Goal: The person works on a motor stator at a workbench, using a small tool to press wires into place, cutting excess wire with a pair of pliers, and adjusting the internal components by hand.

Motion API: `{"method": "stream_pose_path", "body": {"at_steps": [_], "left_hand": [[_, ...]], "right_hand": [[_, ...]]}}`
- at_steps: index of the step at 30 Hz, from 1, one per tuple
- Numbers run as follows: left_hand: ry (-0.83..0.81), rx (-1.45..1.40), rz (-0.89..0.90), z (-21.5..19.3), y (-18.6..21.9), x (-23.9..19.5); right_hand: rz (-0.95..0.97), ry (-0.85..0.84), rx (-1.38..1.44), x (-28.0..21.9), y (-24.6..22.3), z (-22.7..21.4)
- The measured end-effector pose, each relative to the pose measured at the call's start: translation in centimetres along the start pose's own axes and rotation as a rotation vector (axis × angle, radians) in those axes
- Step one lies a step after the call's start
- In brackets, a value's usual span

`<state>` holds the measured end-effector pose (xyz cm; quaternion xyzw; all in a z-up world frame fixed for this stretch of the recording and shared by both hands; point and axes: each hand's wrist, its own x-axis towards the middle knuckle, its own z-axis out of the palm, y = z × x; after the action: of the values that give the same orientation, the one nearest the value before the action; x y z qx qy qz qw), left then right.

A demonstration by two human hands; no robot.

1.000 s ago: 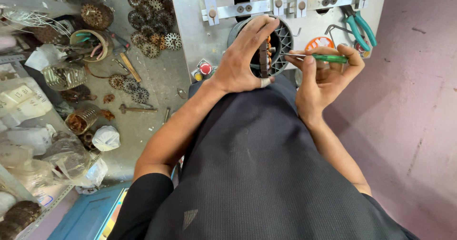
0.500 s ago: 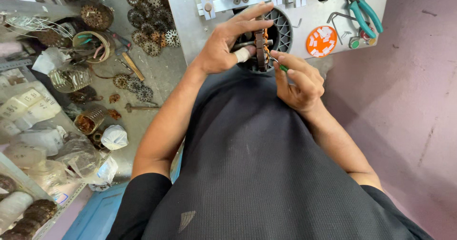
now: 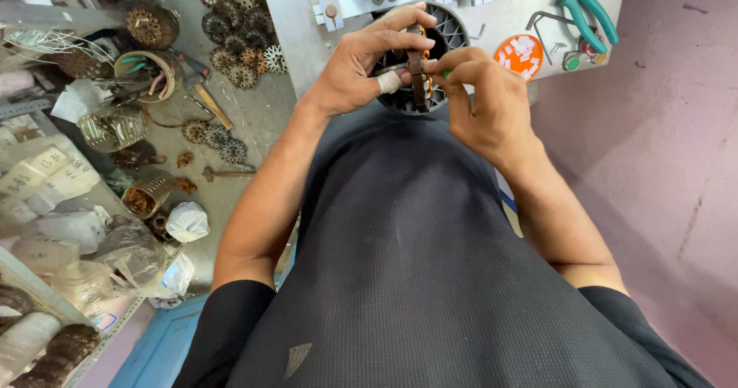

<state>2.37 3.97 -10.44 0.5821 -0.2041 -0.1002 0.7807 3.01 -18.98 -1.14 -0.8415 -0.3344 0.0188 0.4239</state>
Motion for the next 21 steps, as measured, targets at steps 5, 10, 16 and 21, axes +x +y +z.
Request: {"method": "stream_pose_path", "body": {"at_steps": [5,10,16,21], "left_hand": [[0.007,-0.049,-0.027,0.1,0.5,0.1],[0.04,0.082,-0.022,0.5,0.6,-0.3],[0.046,0.045,-0.06,0.4,0.6,-0.1],[0.059,0.103,-0.012,0.7,0.3,-0.3]], "right_hand": [[0.025,-0.032,-0.048,0.7,-1.0,-0.6],[0.141,0.194,0.451,-0.9,-0.9,0.2],[0.209,0.139,0.525,-0.2,1.4,0.4],[0.247,-0.082,0.37,1.8,1.8,-1.4]]}}
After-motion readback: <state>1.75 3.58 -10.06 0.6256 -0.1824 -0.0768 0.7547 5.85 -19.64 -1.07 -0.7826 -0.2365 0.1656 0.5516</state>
